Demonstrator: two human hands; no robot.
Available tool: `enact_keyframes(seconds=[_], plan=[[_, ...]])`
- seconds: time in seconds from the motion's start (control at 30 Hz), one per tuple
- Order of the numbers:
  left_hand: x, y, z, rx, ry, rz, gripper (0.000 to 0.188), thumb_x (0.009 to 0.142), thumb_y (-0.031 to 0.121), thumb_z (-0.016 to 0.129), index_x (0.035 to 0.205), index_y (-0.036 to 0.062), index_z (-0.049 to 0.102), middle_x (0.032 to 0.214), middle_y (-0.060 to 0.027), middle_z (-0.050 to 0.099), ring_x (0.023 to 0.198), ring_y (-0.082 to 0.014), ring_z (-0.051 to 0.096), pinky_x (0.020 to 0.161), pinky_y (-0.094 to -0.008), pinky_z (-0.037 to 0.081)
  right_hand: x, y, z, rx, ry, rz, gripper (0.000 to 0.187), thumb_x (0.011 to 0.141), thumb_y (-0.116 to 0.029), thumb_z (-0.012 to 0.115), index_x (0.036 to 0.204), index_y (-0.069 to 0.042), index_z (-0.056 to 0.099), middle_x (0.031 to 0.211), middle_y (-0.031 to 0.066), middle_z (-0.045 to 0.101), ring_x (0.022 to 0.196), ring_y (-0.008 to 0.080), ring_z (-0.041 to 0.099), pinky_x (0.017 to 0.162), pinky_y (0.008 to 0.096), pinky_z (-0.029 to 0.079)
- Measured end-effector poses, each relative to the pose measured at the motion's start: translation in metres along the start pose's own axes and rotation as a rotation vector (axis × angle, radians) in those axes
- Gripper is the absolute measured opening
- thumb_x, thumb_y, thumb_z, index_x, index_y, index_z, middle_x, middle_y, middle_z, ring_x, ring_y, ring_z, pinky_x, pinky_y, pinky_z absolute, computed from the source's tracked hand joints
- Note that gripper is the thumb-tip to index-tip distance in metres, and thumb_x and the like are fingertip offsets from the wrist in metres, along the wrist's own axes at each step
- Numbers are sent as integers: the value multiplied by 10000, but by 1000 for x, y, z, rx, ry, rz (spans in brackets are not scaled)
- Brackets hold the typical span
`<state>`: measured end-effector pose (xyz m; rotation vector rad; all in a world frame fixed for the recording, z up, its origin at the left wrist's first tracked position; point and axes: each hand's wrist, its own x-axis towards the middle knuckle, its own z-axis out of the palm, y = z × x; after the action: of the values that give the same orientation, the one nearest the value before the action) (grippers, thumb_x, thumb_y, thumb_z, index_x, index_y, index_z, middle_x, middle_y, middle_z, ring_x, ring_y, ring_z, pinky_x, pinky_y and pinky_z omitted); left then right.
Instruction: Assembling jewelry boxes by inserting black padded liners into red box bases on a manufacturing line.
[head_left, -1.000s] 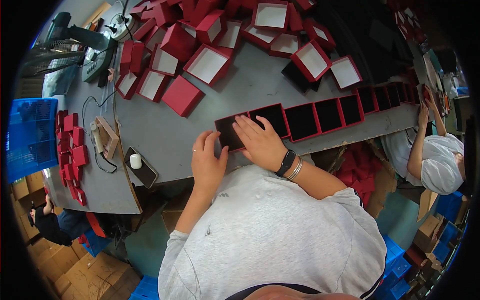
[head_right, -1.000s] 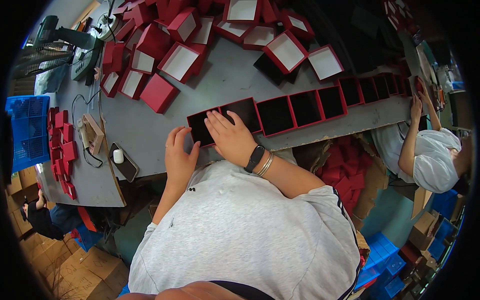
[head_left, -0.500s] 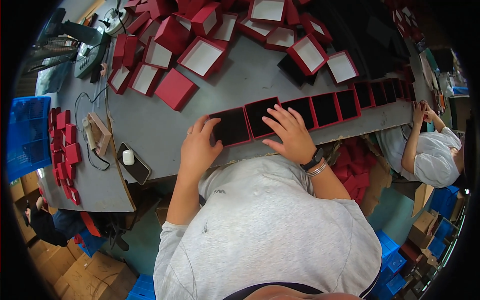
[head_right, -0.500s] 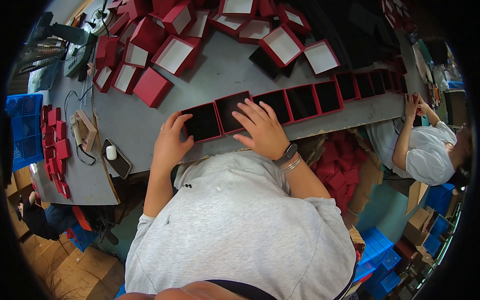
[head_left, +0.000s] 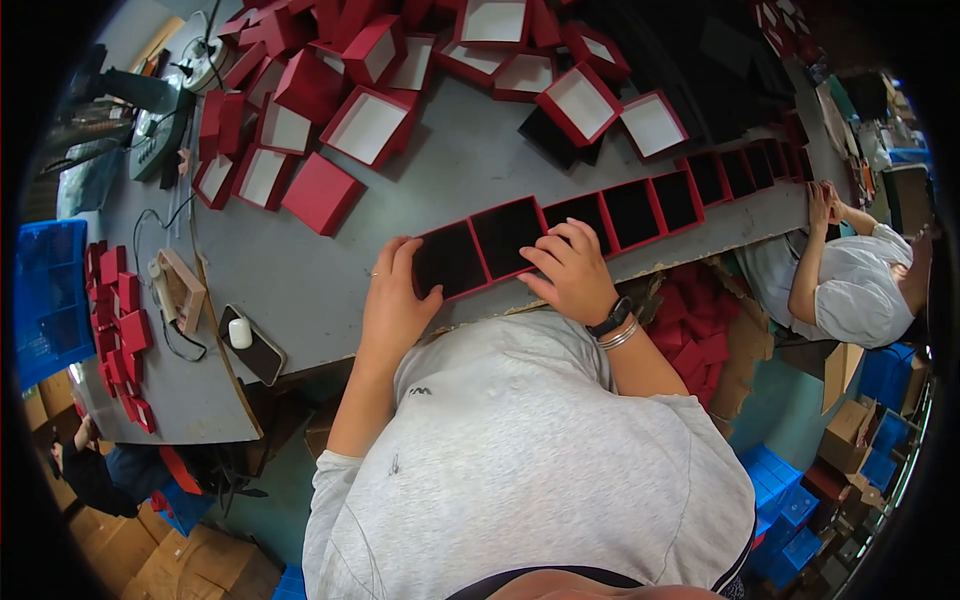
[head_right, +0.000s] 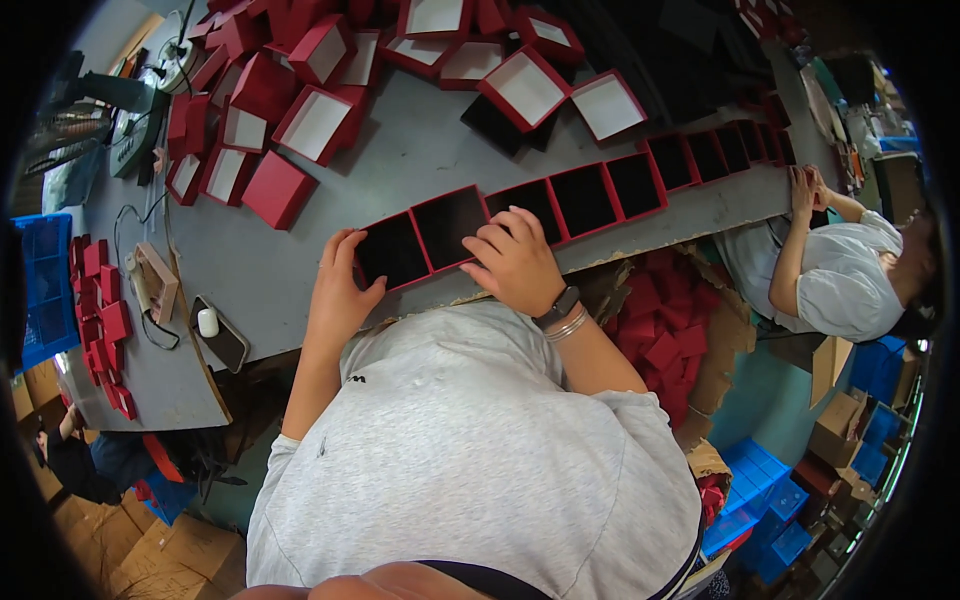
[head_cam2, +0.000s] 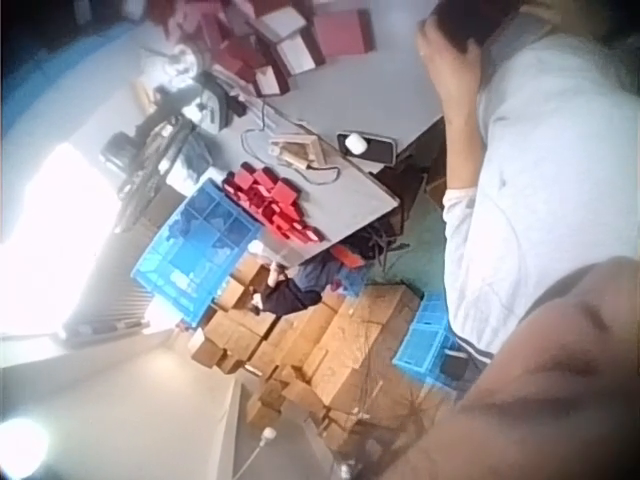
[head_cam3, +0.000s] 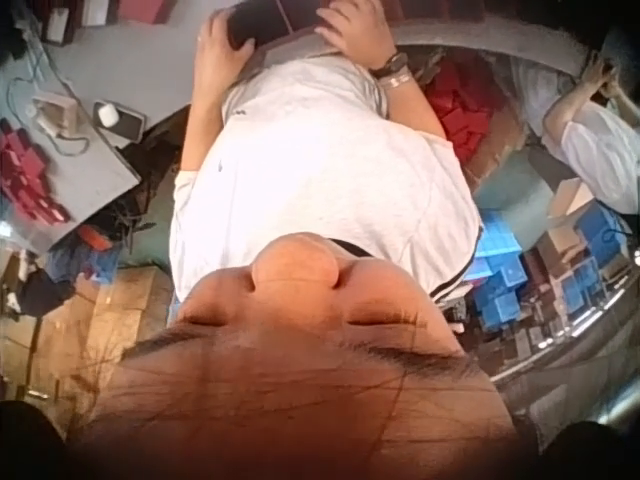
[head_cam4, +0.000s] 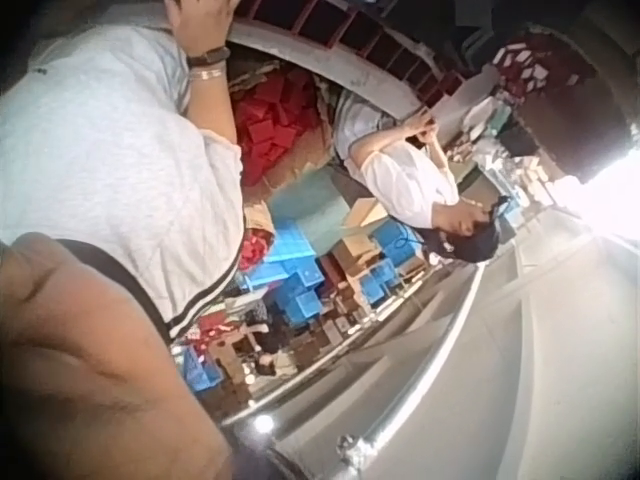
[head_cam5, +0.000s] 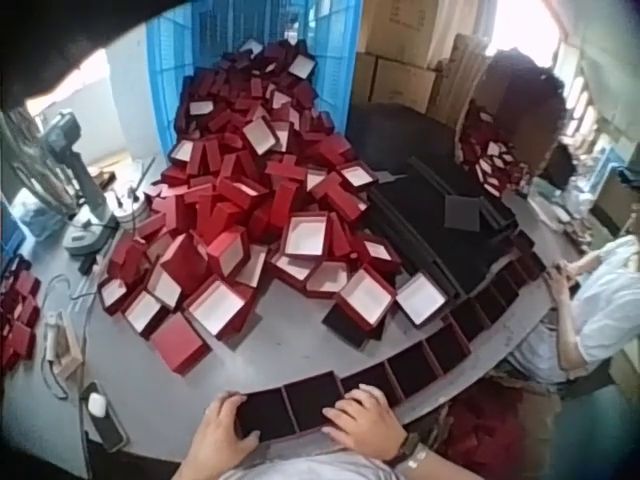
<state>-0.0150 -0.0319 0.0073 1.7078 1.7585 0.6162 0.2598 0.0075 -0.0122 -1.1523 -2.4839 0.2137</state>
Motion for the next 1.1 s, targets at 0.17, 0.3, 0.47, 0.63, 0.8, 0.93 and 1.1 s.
enact_keyframes(seconds=[0.17,0.3,0.47,0.63,0.8,0.93,1.1], plan=[[0,-2,1,-8,28,-24,663,749,86,815,1340,30,521,1437,-194,465,1286,-399,503,1058,-425,453,1,2,7,186,166,-72,321,762,-231,821,1021,-70,722,1009,67,643,1054,272,576,1024,477,465],[3,0,3,-35,-5,-33,705,736,119,855,1341,24,504,1426,-190,463,1281,-392,505,1057,-430,452,-4,1,7,225,178,-38,300,810,-256,792,1021,-64,699,1046,70,636,1082,268,578,1039,484,449],[10,10,16,-17,-22,19,722,741,152,867,1342,11,494,1422,-210,451,1282,-405,491,1062,-436,447,-12,11,4,174,258,20,260,826,-243,780,1018,-86,704,1053,50,640,1089,248,589,1071,475,419],[16,25,39,14,-32,113,747,785,235,851,1370,-22,463,1429,-248,426,1303,-425,460,1071,-458,437,-17,25,-5,53,309,83,238,821,-238,780,1003,-105,703,1046,27,641,1073,224,594,1083,469,384],[29,40,54,-21,-48,153,822,777,305,860,1398,-34,441,1445,-277,396,1324,-447,434,1078,-485,431,-21,48,-6,-92,356,148,260,811,-254,787,1008,-112,696,1046,19,641,1066,212,593,1093,489,338],[38,43,58,-138,-141,180,920,758,352,874,1455,-19,402,1499,-269,354,1354,-429,432,1079,-467,450,-24,56,-6,-121,390,178,297,808,-258,793,1051,-113,703,1069,20,644,1074,217,594,1103,491,317],[35,39,67,-420,-216,246,904,783,275,862,1499,40,364,1583,-208,249,1316,-364,515,1068,-448,490,-12,59,-7,-93,417,148,300,812,-205,787,1082,-108,701,1086,26,648,1079,228,598,1096,482,329]])
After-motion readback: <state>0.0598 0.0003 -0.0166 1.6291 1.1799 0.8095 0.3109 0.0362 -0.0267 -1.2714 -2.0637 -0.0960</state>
